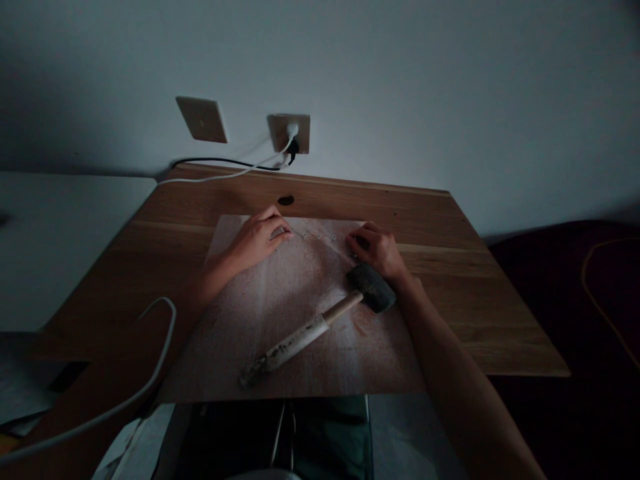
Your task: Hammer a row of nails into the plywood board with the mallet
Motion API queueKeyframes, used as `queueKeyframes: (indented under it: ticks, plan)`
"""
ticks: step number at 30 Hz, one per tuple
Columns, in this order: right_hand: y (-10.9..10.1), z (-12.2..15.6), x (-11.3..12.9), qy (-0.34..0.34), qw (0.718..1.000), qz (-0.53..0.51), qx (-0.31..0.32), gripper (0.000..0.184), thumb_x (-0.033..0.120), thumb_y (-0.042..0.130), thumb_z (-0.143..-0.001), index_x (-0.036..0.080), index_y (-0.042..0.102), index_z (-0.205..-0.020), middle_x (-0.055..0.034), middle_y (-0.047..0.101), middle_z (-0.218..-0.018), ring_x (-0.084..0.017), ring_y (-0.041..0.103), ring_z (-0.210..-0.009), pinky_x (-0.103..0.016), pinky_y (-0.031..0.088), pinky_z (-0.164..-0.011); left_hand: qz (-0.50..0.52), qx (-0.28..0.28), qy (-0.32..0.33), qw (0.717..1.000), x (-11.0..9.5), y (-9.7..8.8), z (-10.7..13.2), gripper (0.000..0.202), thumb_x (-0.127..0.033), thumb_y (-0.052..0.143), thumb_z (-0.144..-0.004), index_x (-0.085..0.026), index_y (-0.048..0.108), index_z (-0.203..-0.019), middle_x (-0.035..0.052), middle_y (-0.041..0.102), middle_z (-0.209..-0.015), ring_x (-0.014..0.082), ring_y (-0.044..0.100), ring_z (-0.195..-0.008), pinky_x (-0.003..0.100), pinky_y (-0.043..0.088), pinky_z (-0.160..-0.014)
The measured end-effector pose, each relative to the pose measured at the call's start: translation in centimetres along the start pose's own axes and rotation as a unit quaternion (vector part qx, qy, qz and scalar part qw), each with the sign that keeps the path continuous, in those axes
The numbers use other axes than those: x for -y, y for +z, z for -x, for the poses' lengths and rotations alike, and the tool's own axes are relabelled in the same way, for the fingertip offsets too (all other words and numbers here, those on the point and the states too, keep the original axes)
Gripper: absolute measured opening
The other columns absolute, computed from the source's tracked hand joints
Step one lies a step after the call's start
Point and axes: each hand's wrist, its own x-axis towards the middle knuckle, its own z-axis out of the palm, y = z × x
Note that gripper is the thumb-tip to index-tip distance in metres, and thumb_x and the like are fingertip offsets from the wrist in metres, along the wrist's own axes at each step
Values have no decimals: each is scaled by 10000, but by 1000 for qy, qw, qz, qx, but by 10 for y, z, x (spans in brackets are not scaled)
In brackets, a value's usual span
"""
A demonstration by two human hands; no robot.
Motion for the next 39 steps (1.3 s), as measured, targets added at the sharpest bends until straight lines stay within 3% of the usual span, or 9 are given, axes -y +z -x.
queueKeyframes:
  ticks: [8,15,22,27,33,36,39]
  plan:
    - [1,0,-2,1,1000,3,-1,251,330,604,-1009,198,772,-877,-89,686,-890,-217,633,-766,-354,534,-748,-10,-3,-2,1000,0,1,-1,81,-267,761,-958,-208,719,-921,22,601,-977,181,623,-898,343,543,-864]
    - [1,0,-1,-2,1000,0,0,263,340,602,-1010,190,783,-892,-90,688,-901,-213,634,-767,-348,529,-742,10,-60,-15,998,0,-2,-3,153,-302,742,-979,-197,685,-883,9,583,-907,154,611,-822,309,530,-781]
    - [1,0,-1,1,1000,0,-5,255,339,608,-1001,203,771,-861,-91,691,-884,-222,638,-766,-360,539,-748,45,-4,36,998,-9,-1,-1,189,-314,693,-1008,-194,720,-865,15,621,-878,150,627,-799,299,542,-779]
    - [0,0,0,4,1000,5,1,257,344,601,-1001,203,773,-874,-88,685,-872,-217,624,-750,-358,545,-742,39,3,30,999,-11,-1,1,192,-350,688,-1007,-200,752,-906,28,636,-901,164,640,-829,314,552,-810]
    - [0,0,1,4,1000,-2,0,260,339,600,-1007,197,775,-879,-93,687,-898,-217,634,-769,-355,539,-751,34,12,28,999,-11,-2,-5,140,-274,668,-997,-207,779,-1049,44,637,-1001,179,655,-905,332,563,-864]
    - [1,0,1,7,1000,-4,1,245,331,609,-1005,204,776,-879,-92,688,-902,-221,636,-780,-356,539,-757,26,42,43,998,-15,-1,-14,185,-255,671,-991,-215,780,-1134,54,634,-1054,197,662,-969,361,560,-930]
    - [1,0,0,13,1000,-7,2,239,324,610,-1005,204,780,-889,-89,685,-895,-220,632,-769,-354,540,-752,13,84,60,995,-17,2,-22,174,-243,643,-1007,-226,790,-1099,46,633,-1030,191,659,-953,352,557,-924]
